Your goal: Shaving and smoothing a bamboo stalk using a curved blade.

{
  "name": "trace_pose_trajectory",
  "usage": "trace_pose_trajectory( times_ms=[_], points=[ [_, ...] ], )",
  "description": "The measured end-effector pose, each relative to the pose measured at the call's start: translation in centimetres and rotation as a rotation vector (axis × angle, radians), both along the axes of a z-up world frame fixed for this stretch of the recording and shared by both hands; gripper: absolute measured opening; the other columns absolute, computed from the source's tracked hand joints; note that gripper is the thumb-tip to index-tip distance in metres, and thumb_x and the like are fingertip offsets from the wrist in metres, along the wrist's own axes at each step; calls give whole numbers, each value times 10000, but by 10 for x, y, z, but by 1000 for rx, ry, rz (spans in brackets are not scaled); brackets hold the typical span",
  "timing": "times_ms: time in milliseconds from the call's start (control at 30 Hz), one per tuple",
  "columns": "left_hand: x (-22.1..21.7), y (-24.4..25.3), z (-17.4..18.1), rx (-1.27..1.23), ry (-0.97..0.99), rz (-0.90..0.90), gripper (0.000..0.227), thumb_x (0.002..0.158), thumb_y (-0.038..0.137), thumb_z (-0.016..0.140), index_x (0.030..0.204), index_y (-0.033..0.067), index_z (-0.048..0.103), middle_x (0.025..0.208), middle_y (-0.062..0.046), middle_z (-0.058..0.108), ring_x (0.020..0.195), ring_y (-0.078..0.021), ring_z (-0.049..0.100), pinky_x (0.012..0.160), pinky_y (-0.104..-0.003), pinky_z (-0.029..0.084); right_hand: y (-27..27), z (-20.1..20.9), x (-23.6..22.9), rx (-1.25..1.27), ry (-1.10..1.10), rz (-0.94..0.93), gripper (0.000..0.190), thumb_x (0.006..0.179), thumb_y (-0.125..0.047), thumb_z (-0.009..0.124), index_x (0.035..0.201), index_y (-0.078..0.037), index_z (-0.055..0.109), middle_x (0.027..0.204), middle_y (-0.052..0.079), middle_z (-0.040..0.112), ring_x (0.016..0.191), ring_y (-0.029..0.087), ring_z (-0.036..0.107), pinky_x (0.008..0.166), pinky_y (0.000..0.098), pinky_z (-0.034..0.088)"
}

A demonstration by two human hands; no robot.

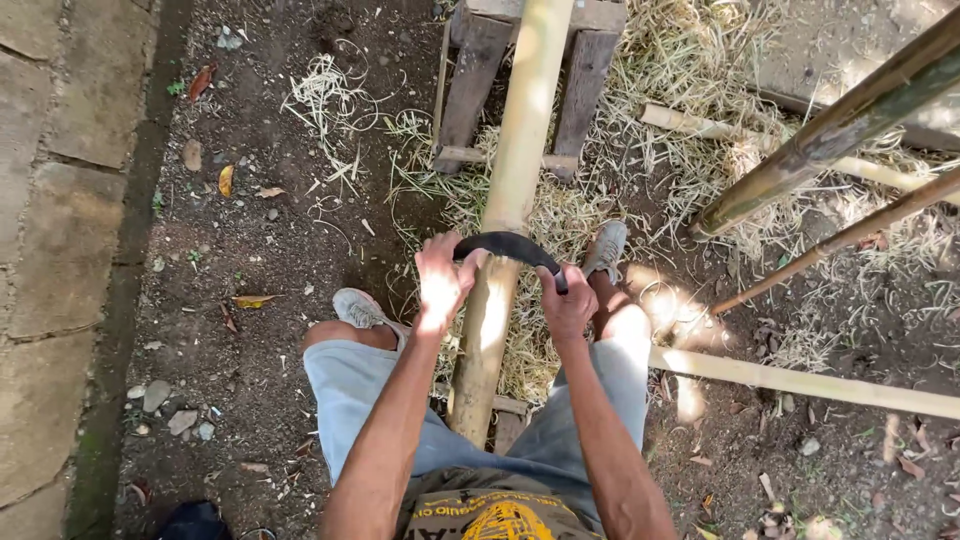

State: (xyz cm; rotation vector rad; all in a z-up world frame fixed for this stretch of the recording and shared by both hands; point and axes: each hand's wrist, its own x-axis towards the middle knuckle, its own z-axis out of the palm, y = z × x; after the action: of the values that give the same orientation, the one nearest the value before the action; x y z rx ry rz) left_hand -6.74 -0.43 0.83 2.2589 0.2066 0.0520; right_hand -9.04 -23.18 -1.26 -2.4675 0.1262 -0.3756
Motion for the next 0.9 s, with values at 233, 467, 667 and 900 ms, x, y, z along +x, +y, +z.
trace_pose_trajectory(
  times_ms=[233,467,667,900],
  points=[
    [44,-7,14,-20,46,41,384,905,427,721,1037,77,639,963,-116,627,994,-314,558,912,-501,367,-12,25,60,192,325,64,416,983,-452,638,916,-47,700,661,43,637,601,239,650,557,399,476],
    [51,-5,48,-19,188,27,346,909,374,713,1063,66,670,1069,-137,662,1098,-299,572,1034,-484,344,0,17,48,158,104,30,490,969,-538,657,892,-56,698,611,44,613,545,220,624,542,389,475],
    [70,-5,1,-20,61,36,363,872,350,761,1076,63,676,1094,-170,630,1086,-349,523,974,-517,319,-5,43,80,262,428,43,479,980,-542,569,896,-88,700,592,-17,622,483,159,588,481,369,457],
    [6,4,-1,74,90,-36,404,930,499,683,942,98,636,865,-56,607,834,-228,551,870,-450,463,7,4,-5,155,-8,16,566,963,-596,641,940,-34,707,616,36,576,527,194,573,529,384,454]
  ],
)
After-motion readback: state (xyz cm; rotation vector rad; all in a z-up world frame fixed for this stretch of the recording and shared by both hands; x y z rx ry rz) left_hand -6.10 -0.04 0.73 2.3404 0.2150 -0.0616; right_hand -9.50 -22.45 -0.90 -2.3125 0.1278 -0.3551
